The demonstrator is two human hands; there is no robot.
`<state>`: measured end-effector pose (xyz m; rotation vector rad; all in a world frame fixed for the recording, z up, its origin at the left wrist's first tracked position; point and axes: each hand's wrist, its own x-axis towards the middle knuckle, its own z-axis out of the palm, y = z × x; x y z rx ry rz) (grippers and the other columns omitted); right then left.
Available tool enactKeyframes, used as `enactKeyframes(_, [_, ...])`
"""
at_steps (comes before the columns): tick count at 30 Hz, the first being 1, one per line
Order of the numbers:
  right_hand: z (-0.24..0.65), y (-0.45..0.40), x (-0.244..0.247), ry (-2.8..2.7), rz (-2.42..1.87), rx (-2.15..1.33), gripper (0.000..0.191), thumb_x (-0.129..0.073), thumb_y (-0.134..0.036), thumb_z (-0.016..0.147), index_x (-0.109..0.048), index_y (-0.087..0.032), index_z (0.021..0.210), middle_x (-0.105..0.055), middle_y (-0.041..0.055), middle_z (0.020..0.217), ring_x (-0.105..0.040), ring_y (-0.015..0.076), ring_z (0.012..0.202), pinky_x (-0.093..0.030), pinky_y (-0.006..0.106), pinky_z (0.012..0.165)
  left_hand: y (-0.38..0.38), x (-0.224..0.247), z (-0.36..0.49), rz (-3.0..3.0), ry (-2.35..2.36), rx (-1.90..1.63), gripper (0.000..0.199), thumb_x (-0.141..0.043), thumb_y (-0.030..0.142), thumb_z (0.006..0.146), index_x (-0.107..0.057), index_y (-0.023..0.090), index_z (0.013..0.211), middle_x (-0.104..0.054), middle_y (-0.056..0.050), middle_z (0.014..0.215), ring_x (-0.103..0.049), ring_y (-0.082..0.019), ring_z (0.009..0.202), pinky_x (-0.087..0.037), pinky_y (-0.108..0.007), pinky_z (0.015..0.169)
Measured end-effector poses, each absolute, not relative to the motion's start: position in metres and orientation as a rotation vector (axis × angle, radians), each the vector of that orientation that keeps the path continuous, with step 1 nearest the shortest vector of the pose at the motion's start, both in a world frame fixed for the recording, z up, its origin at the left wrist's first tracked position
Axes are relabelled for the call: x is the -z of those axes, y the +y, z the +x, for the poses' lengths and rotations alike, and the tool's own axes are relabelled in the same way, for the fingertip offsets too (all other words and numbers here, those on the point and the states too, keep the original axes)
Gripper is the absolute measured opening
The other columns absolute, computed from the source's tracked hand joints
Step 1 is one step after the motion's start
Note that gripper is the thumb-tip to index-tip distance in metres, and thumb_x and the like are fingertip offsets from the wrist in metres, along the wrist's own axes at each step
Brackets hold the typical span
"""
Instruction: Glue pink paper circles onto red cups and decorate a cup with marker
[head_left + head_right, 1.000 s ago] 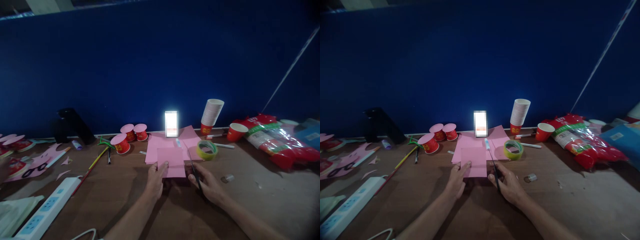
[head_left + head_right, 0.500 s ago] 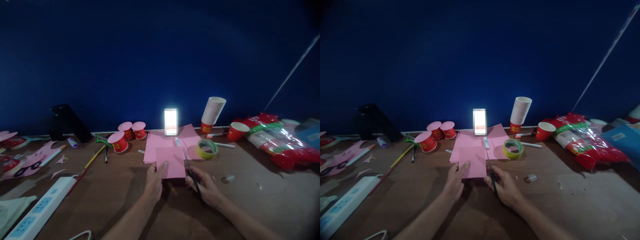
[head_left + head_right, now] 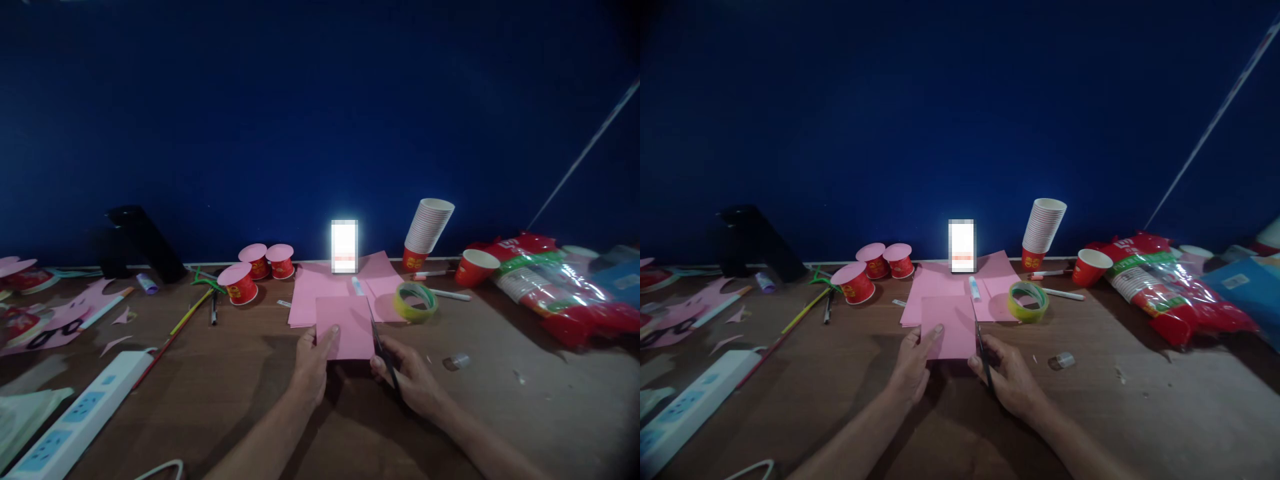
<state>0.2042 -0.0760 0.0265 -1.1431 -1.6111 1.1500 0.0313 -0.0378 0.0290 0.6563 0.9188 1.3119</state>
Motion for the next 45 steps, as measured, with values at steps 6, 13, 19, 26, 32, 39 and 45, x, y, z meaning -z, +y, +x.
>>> enactKeyframes(6, [0.2049, -0.0753, -0.0248, -1.622, -1.14, -1.16, 0.018, -0.057, -0.034, 0.087, -0.059, -0.016, 0.088, -0.052, -0.0016, 0.069, -0.047, 0.0115, 0.062, -0.037, 0.021, 0.055, -0.037, -0.0264, 0.0314, 0.657, 0.931, -1.319, 0.036, -0.079, 0.032, 0.064, -0.066, 0.01, 0.089, -0.072, -0.007, 0.076, -0.064, -0.014, 0.064, -0.051, -0.026, 0.065])
enactKeyframes(13, [0.2049, -0.0752, -0.023, -1.589, -1.136, -1.189, 0.018, -0.06, -0.031, 0.085, -0.061, -0.016, 0.096, -0.052, -0.0016, 0.07, -0.047, 0.0116, 0.063, -0.039, 0.02, 0.055, -0.0379, -0.0241, 0.0309, 0.675, 0.935, -1.317, 0.037, -0.079, 0.033, 0.063, -0.067, 0.009, 0.088, -0.071, -0.007, 0.076, -0.062, -0.014, 0.064, -0.05, -0.026, 0.064])
enactKeyframes(19, [0.2051, -0.075, -0.0213, -1.588, -1.156, -1.157, 0.018, -0.059, -0.033, 0.086, -0.061, -0.016, 0.091, -0.053, -0.0017, 0.068, -0.048, 0.0108, 0.061, -0.039, 0.019, 0.054, -0.037, -0.0246, 0.0315, 0.673, 0.934, -1.305, 0.037, -0.079, 0.033, 0.063, -0.067, 0.01, 0.089, -0.071, -0.006, 0.075, -0.062, -0.014, 0.063, -0.05, -0.026, 0.063])
enactKeyframes(26, [0.2039, -0.0757, -0.0258, -1.575, -1.184, -1.152, 0.02, -0.06, -0.035, 0.085, -0.061, -0.016, 0.089, -0.054, -0.0012, 0.067, -0.048, 0.0112, 0.059, -0.039, 0.019, 0.051, -0.0372, -0.0257, 0.0319, 0.68, 0.914, -1.304, 0.037, -0.079, 0.035, 0.063, -0.068, 0.01, 0.089, -0.072, -0.007, 0.077, -0.063, -0.015, 0.064, -0.05, -0.027, 0.064])
enactKeyframes(32, [0.2046, -0.0764, -0.0265, -1.56, -1.165, -1.195, 0.018, -0.061, -0.034, 0.084, -0.061, -0.016, 0.089, -0.051, -0.0024, 0.065, -0.045, 0.0108, 0.058, -0.037, 0.019, 0.051, -0.0382, -0.025, 0.0315, 0.685, 0.925, -1.308, 0.037, -0.079, 0.035, 0.063, -0.068, 0.01, 0.087, -0.071, -0.007, 0.075, -0.063, -0.015, 0.063, -0.05, -0.027, 0.063])
enactKeyframes(39, [0.206, -0.075, -0.0216, -1.558, -1.19, -1.18, 0.022, -0.063, -0.033, 0.083, -0.064, -0.016, 0.097, -0.051, -0.0027, 0.065, -0.045, 0.0107, 0.058, -0.037, 0.019, 0.051, -0.0375, -0.0231, 0.0315, 0.676, 0.931, -1.32, 0.038, -0.079, 0.034, 0.063, -0.067, 0.009, 0.089, -0.071, -0.008, 0.077, -0.063, -0.015, 0.065, -0.05, -0.027, 0.065])
enactKeyframes(45, [0.2048, -0.0758, -0.0236, -1.533, -1.188, -1.197, 0.027, -0.062, -0.037, 0.083, -0.064, -0.016, 0.099, -0.052, -0.0022, 0.065, -0.045, 0.0104, 0.057, -0.038, 0.019, 0.05, -0.0371, -0.0214, 0.031, 0.677, 0.92, -1.32, 0.038, -0.079, 0.034, 0.064, -0.067, 0.009, 0.091, -0.072, -0.008, 0.079, -0.064, -0.015, 0.066, -0.05, -0.027, 0.066])
